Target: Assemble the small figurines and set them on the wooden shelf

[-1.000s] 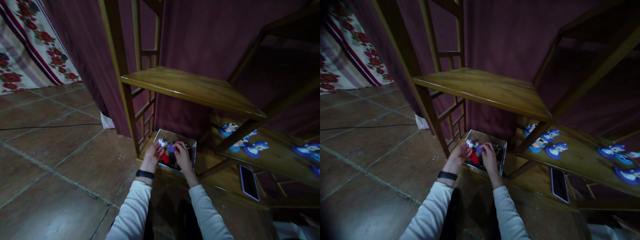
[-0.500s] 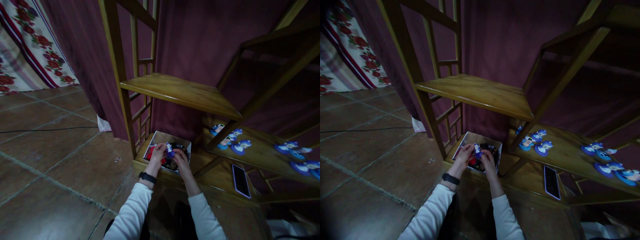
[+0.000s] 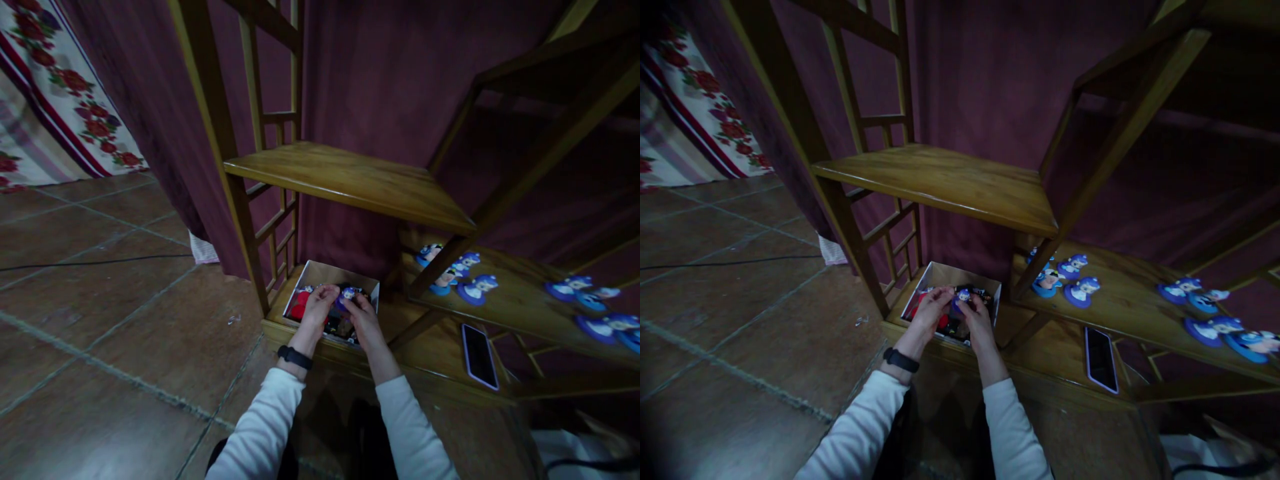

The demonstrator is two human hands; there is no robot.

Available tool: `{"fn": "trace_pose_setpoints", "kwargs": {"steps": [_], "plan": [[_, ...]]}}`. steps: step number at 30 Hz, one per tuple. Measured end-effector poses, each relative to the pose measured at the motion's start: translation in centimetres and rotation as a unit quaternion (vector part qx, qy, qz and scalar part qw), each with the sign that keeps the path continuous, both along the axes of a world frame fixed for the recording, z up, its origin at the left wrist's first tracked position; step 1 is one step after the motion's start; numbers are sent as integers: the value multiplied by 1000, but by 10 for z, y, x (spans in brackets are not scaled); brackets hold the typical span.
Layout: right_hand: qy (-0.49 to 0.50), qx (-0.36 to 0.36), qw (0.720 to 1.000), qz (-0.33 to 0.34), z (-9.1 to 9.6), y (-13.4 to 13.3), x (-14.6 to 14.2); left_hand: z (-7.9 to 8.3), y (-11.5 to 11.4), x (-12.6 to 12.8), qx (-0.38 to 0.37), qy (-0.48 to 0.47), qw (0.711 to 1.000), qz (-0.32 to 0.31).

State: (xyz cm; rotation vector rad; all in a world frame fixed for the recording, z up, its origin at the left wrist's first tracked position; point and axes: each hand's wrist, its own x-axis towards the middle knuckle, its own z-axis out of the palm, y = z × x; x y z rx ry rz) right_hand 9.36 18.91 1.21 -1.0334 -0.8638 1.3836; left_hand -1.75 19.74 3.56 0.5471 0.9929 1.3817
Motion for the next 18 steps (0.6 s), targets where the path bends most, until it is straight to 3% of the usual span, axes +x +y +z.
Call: {"fn": "trace_pose_setpoints", "kwargs": {"steps": [6,18], "plan": [[64,-46,997,-8,-4,1,-1,-9,-4,-3,-105,-2,993,-51],[-14,-14,999,-30,-13,8,-2,-14,-1,-2,-79,-30,996,-14]]}}
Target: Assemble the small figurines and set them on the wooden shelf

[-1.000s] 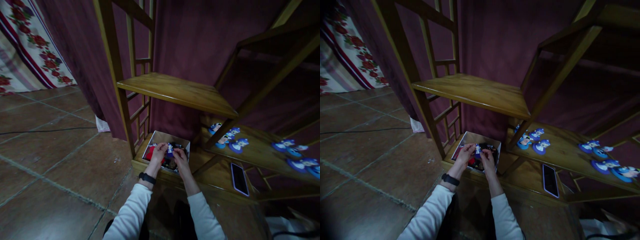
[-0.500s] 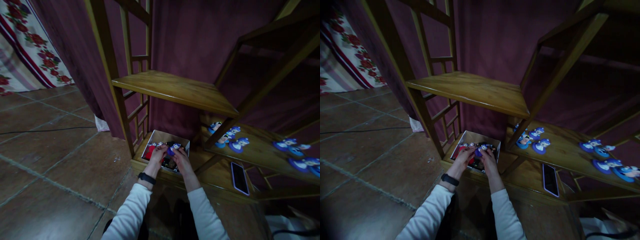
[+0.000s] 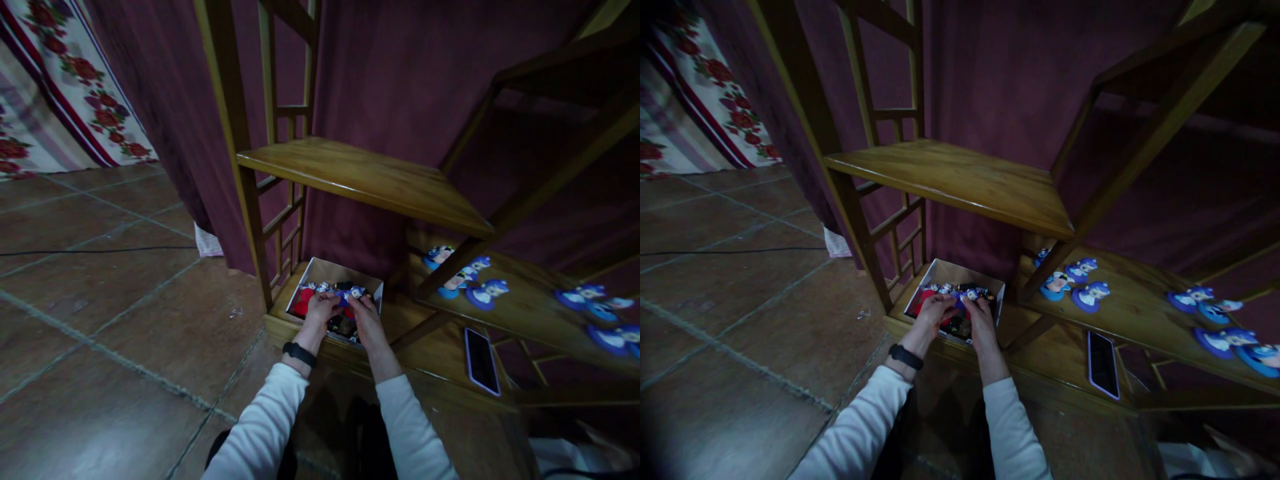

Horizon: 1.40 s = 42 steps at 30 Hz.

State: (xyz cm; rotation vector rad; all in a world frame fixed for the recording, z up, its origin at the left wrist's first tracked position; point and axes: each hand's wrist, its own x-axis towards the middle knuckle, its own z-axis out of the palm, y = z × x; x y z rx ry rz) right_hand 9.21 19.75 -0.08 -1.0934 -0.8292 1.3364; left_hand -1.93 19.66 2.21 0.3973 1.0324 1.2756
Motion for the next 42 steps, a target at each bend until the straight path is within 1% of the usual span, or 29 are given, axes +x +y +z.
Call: {"fn": "trace_pose_setpoints", "kwargs": {"steps": [7,13,16,20,22,29,34,38,42], "plan": [[-14,-4,1000,-22,-2,2,5,2,0,-6,-3,25,1000,-18],[-34,12,999,-35,7,-1,9,1,0,-4,-1,20,999,-31],[-54,20,998,-29,14,-3,9,2,0,-4,-1,19,999,-30],[-111,37,993,0,20,-3,10,3,-1,-5,-1,21,999,-30],[-131,48,990,5,19,-1,11,3,-2,-6,1,25,999,-30],[-180,82,980,21,5,8,16,-2,0,-6,2,27,999,-30],[-224,104,968,52,9,7,18,-2,0,-7,3,11,1000,-29],[-273,116,953,58,13,6,19,0,-1,-8,-7,9,999,-30],[-280,130,949,57,7,9,21,1,-1,-7,-6,-9,1000,-28]]}}
